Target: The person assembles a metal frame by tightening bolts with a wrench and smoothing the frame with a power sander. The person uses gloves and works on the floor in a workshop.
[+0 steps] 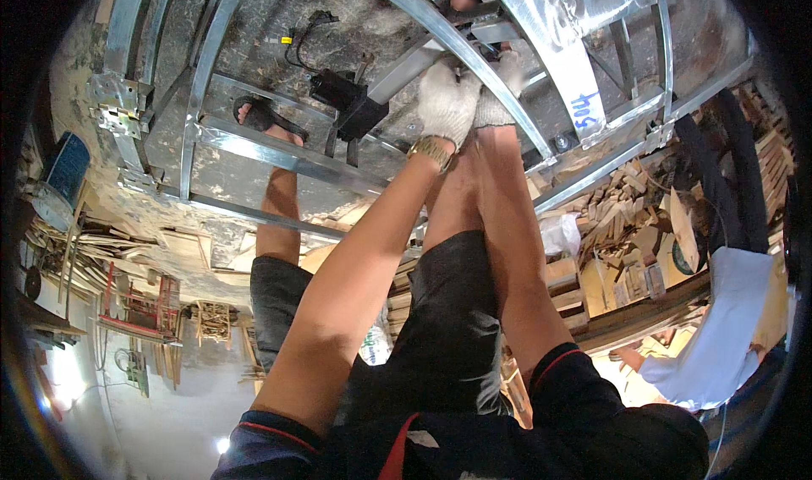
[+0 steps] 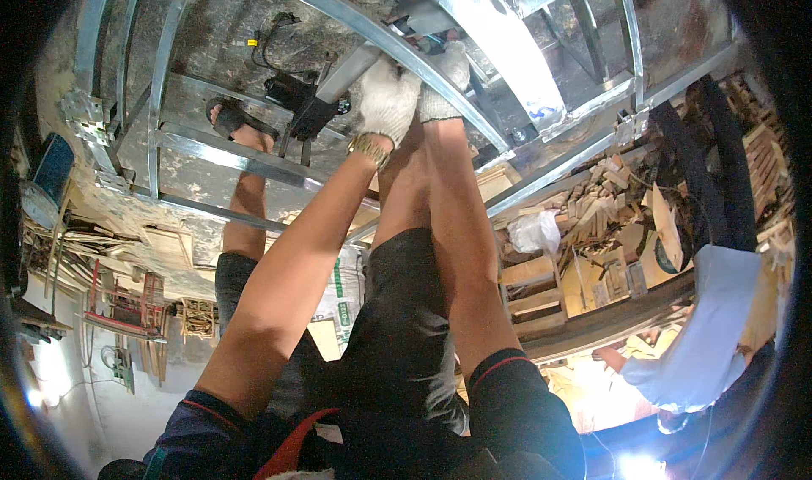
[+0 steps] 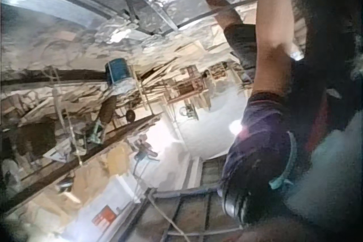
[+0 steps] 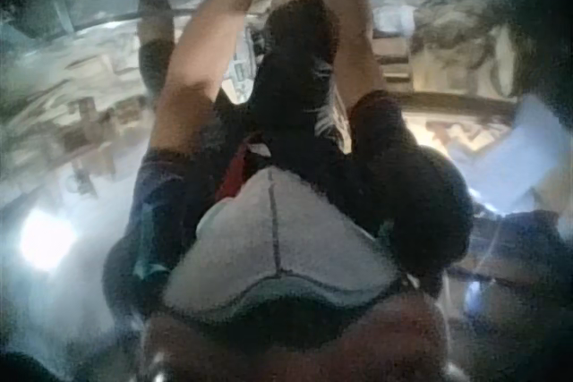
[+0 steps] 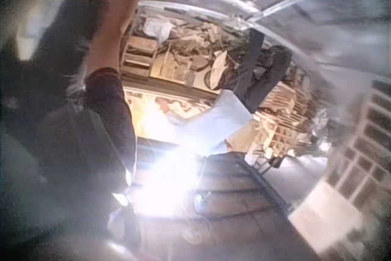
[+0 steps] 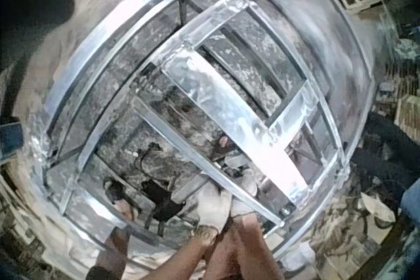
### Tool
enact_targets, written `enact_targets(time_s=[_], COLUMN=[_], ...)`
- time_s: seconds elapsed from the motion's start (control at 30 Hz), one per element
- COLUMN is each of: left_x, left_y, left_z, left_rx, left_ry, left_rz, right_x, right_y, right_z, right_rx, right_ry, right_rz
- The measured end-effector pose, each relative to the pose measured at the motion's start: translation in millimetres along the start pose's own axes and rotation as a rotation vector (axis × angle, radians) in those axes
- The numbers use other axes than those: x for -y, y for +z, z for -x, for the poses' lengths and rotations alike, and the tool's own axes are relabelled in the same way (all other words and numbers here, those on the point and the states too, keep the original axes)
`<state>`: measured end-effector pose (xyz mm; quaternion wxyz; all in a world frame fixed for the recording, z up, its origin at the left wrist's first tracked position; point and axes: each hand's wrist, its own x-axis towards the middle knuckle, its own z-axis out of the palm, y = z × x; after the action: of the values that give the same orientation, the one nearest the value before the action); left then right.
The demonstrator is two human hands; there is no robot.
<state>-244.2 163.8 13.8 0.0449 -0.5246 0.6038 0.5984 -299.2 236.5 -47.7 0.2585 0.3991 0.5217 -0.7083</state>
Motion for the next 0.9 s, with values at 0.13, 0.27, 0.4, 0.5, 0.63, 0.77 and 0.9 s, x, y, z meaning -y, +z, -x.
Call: enact_targets(time_s=[0.13, 0.27, 0.4, 0.5, 0.63, 0.77, 0.9], left_x=[11.3, 20.5, 32.8, 35.4, 21.4, -5.0, -21.8], left_y=[27.2, 36.7, 55.8, 79.0, 94.9, 80.2, 63.5], left_z=[-23.4, -20.1, -14.0, -11.3, -6.4, 6.5, 3.0], left_rx=[0.057, 0.114, 0.032, 0.066, -0.116, -0.184, -0.19], left_ry=[0.007, -0.018, 0.089, -0.173, -0.46, -0.276, -0.241], left_rz=[-0.128, 0.085, 0.107, 0.348, 1.073, 0.825, 0.381], right_x=[-0.3, -1.5, 2.0, 19.7, 91.1, 200.0, 287.7], right_y=[-9.0, -26.9, -56.9, -65.3, -34.4, 23.1, 99.2], right_z=[-3.8, -14.4, -7.9, 32.1, 116.7, 146.5, 79.8], right_rx=[-0.012, -0.016, 0.224, 0.147, 0.343, 0.245, 0.202], right_ry=[-0.18, -0.204, -0.075, -0.002, -0.001, -0.13, -0.708], right_rz=[0.393, 0.395, 0.147, 0.516, 1.908, 1.505, 1.296])
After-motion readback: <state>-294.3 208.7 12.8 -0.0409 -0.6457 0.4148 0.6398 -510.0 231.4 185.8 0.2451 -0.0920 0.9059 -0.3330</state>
